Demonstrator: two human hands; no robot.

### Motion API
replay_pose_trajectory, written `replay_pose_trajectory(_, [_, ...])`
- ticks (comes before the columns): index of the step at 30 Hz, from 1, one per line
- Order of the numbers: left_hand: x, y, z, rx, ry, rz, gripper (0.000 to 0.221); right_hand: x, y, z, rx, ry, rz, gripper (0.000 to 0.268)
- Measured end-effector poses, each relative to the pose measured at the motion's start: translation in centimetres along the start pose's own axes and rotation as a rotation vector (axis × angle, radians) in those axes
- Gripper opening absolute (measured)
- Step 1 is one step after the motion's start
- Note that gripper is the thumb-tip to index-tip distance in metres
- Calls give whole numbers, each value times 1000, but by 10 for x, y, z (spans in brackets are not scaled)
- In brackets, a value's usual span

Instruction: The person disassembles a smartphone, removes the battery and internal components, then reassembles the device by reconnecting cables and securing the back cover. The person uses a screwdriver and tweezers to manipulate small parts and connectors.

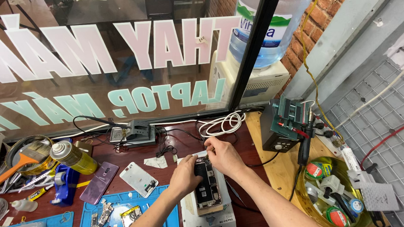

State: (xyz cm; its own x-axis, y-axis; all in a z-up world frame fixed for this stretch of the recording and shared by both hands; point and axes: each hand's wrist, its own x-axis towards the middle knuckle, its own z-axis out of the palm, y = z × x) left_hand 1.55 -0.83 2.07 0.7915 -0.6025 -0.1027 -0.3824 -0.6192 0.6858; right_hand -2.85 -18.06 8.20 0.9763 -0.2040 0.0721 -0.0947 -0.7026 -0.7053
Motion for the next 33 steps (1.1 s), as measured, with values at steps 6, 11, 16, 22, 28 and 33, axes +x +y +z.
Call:
replay_pose_trajectory(6, [-5, 1, 2, 38, 11, -23, 76, 5, 3, 0, 9, -26, -31, 24])
replay_pose_trajectory(11, [-4, -4, 7, 58, 17, 13, 75, 6, 6, 4, 29, -11, -19, 24])
replay_pose_trajectory(16, [-4, -6, 8, 73, -6, 11, 68, 9, 9, 8, 40, -20, -2, 24])
replay_pose_trajectory(22, [-6, -2, 6, 76, -20, -12, 67, 10, 14, 13, 30, -26, -5, 24])
replay_pose_trajectory(28, [-7, -1, 4, 65, -15, -5, 68, 12, 15, 15, 19, -28, 12, 24])
replay_pose_trajectory(33, [-6, -2, 5, 71, -27, -14, 66, 13, 19, 19, -24, 5, -65, 20])
